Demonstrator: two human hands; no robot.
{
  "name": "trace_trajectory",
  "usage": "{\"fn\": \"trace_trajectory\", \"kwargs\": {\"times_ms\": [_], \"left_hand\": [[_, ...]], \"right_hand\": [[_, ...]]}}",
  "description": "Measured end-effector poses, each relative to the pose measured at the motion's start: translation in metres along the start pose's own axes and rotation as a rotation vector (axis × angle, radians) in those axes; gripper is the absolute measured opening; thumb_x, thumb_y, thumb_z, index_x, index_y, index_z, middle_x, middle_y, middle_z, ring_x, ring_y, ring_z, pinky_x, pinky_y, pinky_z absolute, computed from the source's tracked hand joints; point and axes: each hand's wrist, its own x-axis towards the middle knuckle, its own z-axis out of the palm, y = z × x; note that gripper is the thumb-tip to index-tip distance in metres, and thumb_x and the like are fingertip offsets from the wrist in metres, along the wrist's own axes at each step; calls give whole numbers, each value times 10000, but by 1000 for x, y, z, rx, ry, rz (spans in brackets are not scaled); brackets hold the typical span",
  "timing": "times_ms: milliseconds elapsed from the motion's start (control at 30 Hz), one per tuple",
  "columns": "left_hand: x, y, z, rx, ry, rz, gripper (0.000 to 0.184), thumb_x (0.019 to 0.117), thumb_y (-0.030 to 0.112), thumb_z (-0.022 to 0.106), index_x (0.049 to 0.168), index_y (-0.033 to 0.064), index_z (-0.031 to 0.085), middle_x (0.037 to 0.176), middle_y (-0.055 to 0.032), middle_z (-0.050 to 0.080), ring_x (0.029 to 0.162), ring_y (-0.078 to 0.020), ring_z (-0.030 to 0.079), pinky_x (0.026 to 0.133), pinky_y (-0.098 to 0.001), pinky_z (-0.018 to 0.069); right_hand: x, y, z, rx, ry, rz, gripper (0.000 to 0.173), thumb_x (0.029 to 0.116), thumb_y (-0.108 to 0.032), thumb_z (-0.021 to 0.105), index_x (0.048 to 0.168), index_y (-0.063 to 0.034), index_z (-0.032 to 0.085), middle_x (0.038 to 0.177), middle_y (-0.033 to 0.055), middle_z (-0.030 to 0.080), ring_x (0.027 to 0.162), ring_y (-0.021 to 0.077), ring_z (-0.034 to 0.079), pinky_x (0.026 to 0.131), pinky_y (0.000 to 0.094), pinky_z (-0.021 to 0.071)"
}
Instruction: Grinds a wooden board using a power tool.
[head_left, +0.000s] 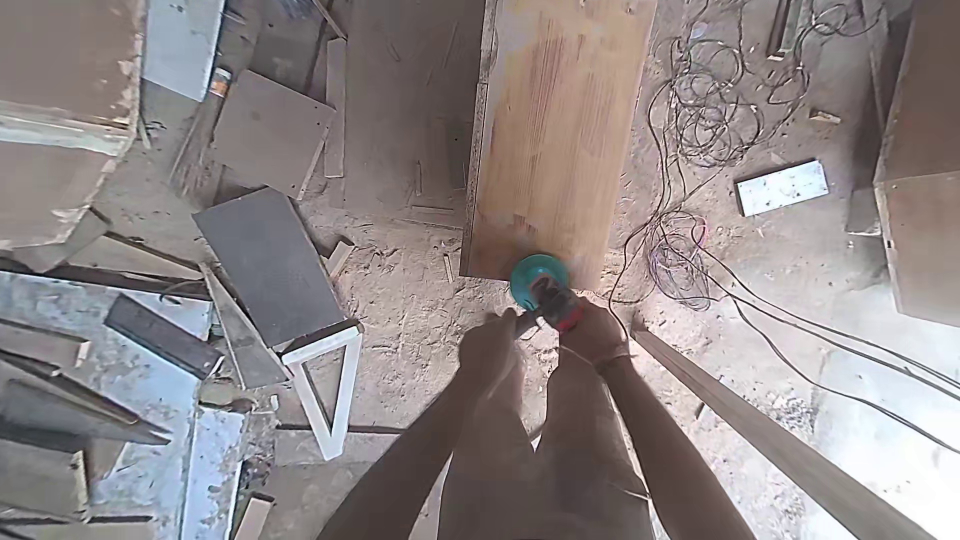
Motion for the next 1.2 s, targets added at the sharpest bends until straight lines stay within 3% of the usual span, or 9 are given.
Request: {"fn": "trace_trajectory", "kwargs": {"times_ms": [100,200,333,500,667,767,1000,1100,1200], "left_hand": [[4,39,5,23,-20,97,442,924,106,623,1352,167,529,1066,-164,723,950,-402,726,737,-597,576],[-4,40,7,29,-38,85,389,959,110,591,1340,162,530,1075,-157,720,955,-396,728,729,-577,584],[-22,5,-1,94,-71,-36,465,944,89,575,1399,161,510,1099,-171,720,982,-398,727,756,-579,583],[-25,-53,0,145,-26,-140,386,988,156,557,1372,159,514,1071,-163,732,991,-388,734,790,-569,587],[-21,-93,3,75,16,-218,433,981,280,643,1382,183,513,1086,-156,737,1013,-381,733,822,-583,585],[-14,-69,-2,54,8,-174,455,975,279,640,1398,168,514,1120,-167,733,1031,-387,728,831,-592,584],[1,53,-22,127,-27,74,440,930,100,619,1353,170,517,1074,-143,733,993,-376,728,793,-582,572],[-9,49,-30,145,-48,14,446,949,84,601,1378,172,513,1095,-152,727,994,-383,727,764,-564,586],[-21,2,-33,148,-14,-113,461,961,78,564,1410,166,512,1119,-162,726,1002,-393,727,777,-568,588]], "right_hand": [[-6,41,-6,73,52,88,687,672,-395,865,1267,-115,664,1151,158,737,1095,363,708,919,628,558],[-7,46,3,98,44,66,670,676,-386,868,1251,-102,676,1137,153,742,1087,345,712,928,607,555],[-5,14,32,125,-42,-26,674,697,-383,833,1294,-123,657,1184,137,733,1112,333,707,940,594,564],[-4,-43,38,81,-159,-130,668,732,-403,805,1309,-120,622,1189,135,724,1108,324,706,911,586,571],[-3,-84,33,11,-171,-231,595,728,-372,802,1209,-69,625,1119,151,725,1057,332,718,849,576,585],[0,-64,16,-15,-146,-194,643,734,-429,808,1239,-73,627,1150,154,724,1076,339,713,874,586,581],[2,49,-12,187,61,88,671,648,-370,883,1230,-102,683,1125,156,742,1084,354,711,917,613,559],[9,42,2,227,50,35,688,643,-369,884,1242,-99,684,1136,149,744,1091,337,713,934,596,563],[14,-6,15,222,-38,-119,675,662,-376,865,1260,-128,676,1161,131,738,1104,321,706,942,591,562]]}}
